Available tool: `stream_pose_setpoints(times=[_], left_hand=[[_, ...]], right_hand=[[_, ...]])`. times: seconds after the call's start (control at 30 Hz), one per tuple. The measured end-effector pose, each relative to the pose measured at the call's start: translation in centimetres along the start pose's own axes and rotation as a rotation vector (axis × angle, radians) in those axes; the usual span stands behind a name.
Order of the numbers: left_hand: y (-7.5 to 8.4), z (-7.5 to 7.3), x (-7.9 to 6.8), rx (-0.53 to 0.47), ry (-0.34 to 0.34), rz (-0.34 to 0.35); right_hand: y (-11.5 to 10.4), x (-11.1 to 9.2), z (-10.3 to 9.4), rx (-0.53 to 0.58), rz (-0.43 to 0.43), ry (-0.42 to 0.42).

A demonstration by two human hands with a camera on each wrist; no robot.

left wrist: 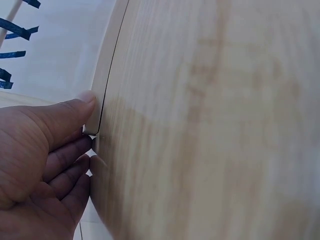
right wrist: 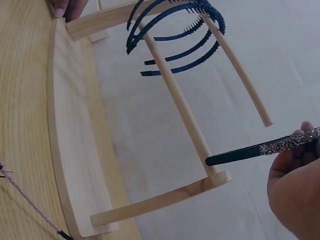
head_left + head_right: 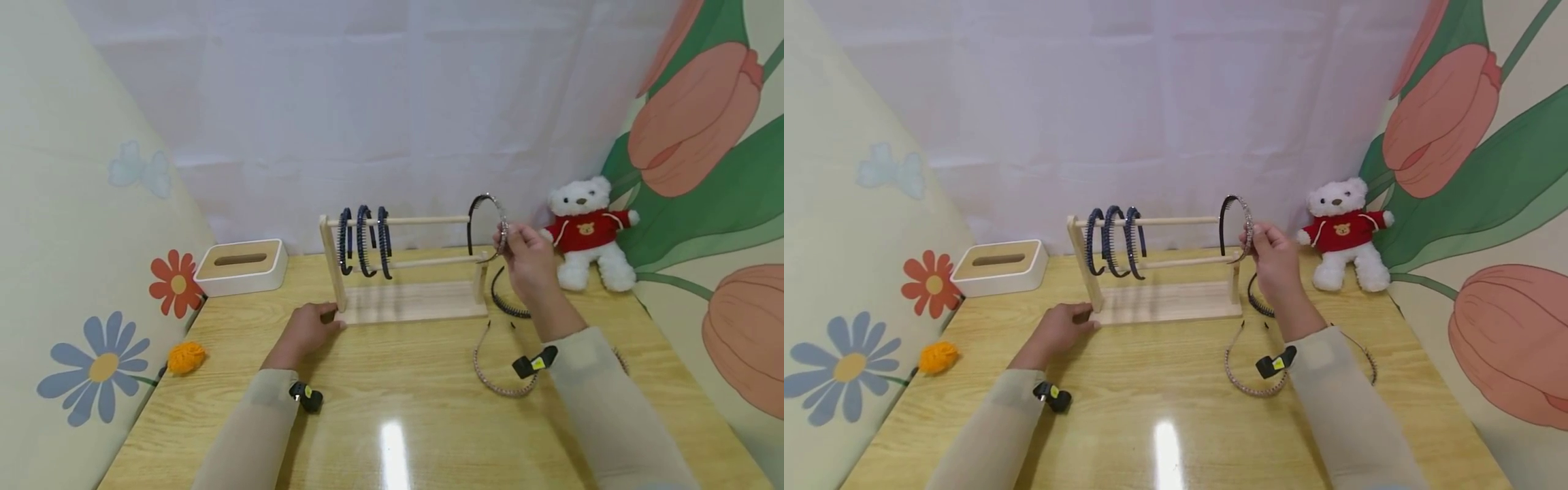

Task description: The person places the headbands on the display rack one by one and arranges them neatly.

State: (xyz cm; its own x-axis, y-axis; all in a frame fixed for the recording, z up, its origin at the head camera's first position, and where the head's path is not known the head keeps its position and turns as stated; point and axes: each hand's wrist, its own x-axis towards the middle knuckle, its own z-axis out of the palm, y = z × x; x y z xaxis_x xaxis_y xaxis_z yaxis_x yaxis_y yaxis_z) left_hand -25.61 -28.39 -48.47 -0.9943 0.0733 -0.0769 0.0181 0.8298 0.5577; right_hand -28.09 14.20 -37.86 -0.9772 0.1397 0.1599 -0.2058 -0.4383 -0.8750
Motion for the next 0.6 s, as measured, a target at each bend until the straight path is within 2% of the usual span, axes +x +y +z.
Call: stream_pose_setpoints(times=[0.2, 0.4, 0.6], left_hand=[[0.2, -0.1, -0.1, -0.001, -0.007, -0.010], [0.2, -0.1, -0.1, -0.010, -0.010, -0.022], [0.0, -0.1, 0.0, -0.013, -0.010, -0.017]], right_hand=[[1.8, -0.3, 0.6, -0.107, -0.014, -0.028], [3.1, -0.9, 2.2, -0.204, -0.039, -0.057], [4.1, -1.4, 4.3, -0.333, -0.015, -0.084]])
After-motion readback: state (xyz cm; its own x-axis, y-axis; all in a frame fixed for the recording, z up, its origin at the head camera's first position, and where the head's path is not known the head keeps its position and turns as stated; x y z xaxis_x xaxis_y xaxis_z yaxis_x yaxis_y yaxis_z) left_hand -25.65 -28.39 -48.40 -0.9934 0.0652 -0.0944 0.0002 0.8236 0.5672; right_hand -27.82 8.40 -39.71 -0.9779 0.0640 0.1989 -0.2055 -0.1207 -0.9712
